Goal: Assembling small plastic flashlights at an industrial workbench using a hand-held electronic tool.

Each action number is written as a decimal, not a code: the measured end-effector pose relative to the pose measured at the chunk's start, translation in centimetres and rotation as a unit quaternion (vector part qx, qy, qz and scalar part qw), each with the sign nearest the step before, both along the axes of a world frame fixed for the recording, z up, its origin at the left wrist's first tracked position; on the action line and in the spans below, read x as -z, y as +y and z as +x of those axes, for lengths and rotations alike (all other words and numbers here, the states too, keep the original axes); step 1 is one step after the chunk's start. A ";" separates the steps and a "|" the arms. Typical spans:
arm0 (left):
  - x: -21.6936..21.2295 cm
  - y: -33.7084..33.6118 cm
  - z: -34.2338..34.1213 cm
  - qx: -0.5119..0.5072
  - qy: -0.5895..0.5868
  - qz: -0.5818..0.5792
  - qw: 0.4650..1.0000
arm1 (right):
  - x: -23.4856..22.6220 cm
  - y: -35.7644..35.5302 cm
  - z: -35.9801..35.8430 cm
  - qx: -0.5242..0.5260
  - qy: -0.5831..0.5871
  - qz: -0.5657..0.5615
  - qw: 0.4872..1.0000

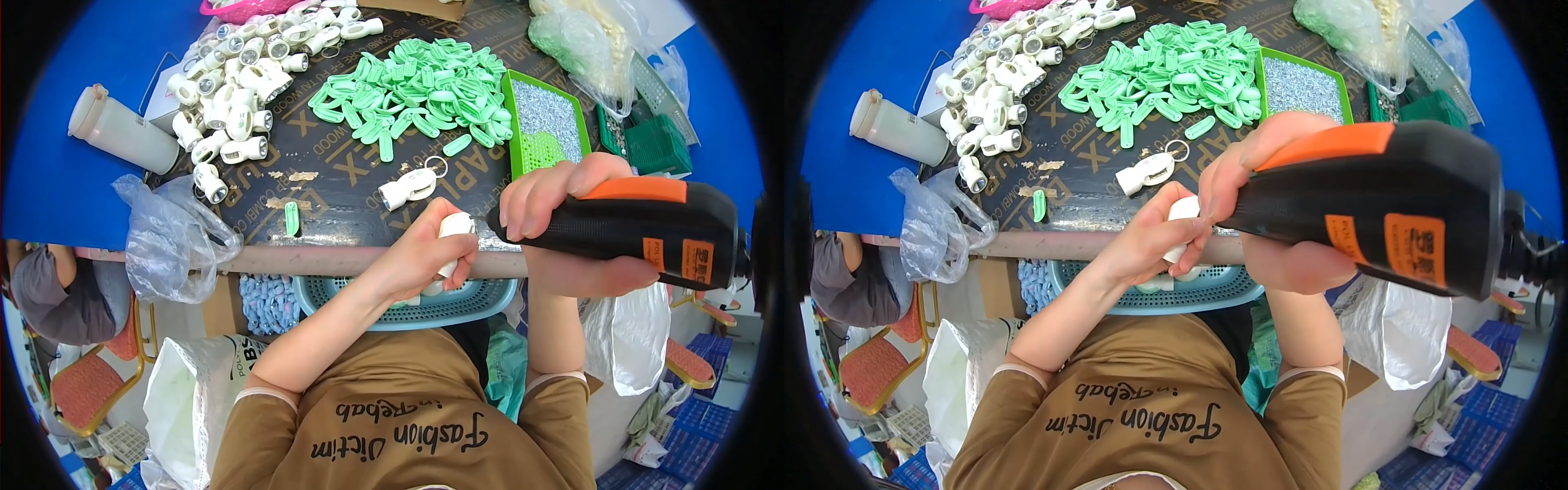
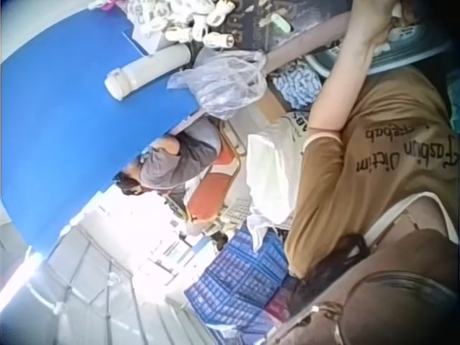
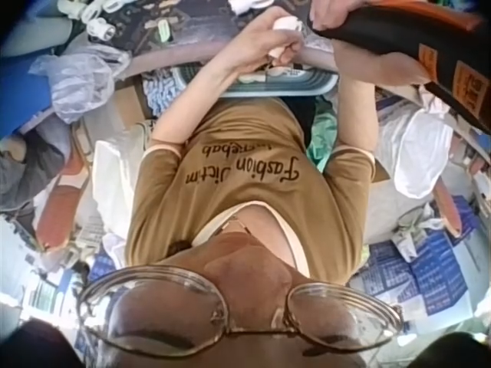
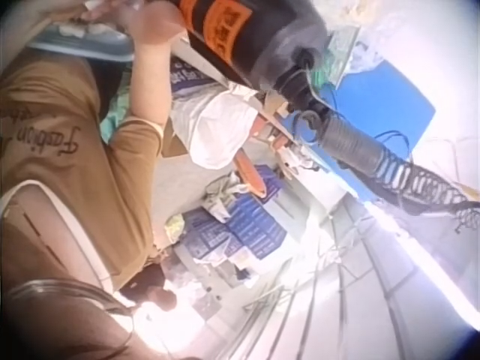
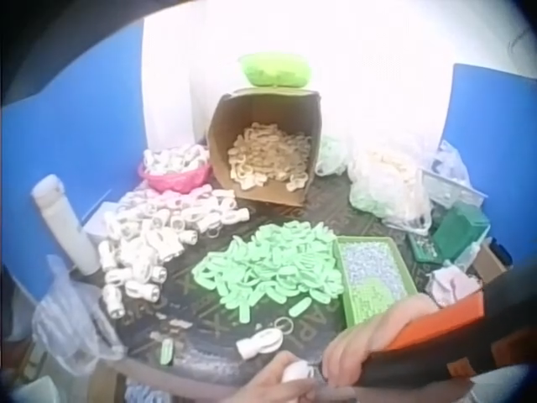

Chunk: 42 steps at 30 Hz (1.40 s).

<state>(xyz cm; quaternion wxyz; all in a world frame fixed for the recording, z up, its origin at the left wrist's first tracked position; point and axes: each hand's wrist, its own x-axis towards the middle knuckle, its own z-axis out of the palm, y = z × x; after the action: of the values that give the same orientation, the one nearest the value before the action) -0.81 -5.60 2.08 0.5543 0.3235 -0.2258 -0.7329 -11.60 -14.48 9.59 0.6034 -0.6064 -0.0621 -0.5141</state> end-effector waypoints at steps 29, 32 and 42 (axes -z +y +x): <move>-2.0 1.6 -0.4 -0.174 -0.760 -0.303 0.548 | -2.1 0.2 -9.3 0.223 -0.018 0.097 0.970; -2.8 5.1 3.6 -0.191 -0.821 -0.158 0.515 | -1.7 0.2 -9.7 0.207 -0.019 0.095 0.974; -1.8 4.1 10.0 -0.186 -0.837 -0.076 0.509 | -1.2 0.6 -9.4 0.221 -0.025 0.121 0.967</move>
<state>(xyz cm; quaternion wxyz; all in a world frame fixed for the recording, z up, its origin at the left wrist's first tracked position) 9.20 -1.54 3.88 0.2543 0.7777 -0.5746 0.0185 -21.00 -13.87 10.83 0.5418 -0.5140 0.1213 -0.6538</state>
